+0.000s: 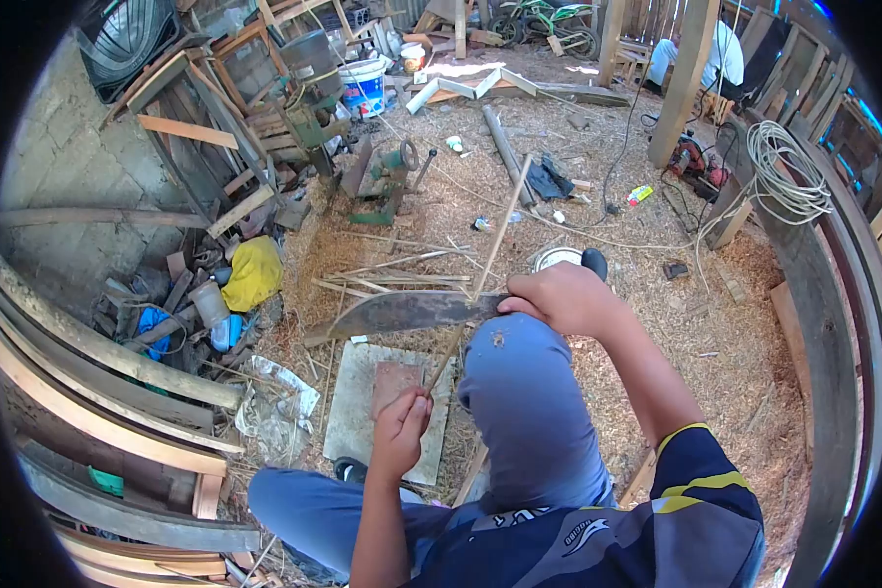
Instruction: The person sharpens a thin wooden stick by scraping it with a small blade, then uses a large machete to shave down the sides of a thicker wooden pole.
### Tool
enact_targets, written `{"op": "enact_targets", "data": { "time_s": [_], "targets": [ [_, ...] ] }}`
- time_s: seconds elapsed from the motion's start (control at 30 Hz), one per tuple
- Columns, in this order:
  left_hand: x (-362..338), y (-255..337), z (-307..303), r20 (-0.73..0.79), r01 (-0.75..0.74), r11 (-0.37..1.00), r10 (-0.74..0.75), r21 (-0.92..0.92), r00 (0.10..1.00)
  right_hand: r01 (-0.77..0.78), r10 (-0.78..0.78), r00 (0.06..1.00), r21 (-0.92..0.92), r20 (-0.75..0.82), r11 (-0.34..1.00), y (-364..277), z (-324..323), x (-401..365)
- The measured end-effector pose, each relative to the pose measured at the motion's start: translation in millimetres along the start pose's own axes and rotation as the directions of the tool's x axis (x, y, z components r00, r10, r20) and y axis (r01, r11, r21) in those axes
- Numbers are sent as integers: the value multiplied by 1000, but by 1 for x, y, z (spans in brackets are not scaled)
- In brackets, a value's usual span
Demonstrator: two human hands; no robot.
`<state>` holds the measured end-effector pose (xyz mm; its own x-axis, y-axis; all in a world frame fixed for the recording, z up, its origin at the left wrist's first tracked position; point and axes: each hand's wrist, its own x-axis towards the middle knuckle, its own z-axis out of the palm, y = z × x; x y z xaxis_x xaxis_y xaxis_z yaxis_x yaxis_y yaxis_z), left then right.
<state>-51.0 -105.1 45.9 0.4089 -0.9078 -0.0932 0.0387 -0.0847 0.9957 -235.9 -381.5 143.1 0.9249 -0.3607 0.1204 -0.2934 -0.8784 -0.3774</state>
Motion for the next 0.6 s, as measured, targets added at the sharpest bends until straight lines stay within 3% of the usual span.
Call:
{"op": "enact_targets", "data": {
  "time_s": [0.07,0.37,0.43,0.53,0.6],
  "targets": [
    [2,0,3,27,-50,998,48,39,998,4,-4,1000,4,-17,1000,4,-5,-2],
    [-7,1,17,-8,-9,1000,9,18,1000,-22,22,1000,-43,8,999,9,-9,-7],
    [-19,-27,1,-2,9,999,-9,41,1000,-48,49,999,-35,7,998,14,-6,-11],
    [-19,-24,-8,-8,29,996,-28,83,1000,-61,67,996,109,-56,992,30,5,-19],
    [-19,-25,-3,1,82,995,-82,65,997,-57,66,995,106,-81,993,32,13,-22]
  ]
}}
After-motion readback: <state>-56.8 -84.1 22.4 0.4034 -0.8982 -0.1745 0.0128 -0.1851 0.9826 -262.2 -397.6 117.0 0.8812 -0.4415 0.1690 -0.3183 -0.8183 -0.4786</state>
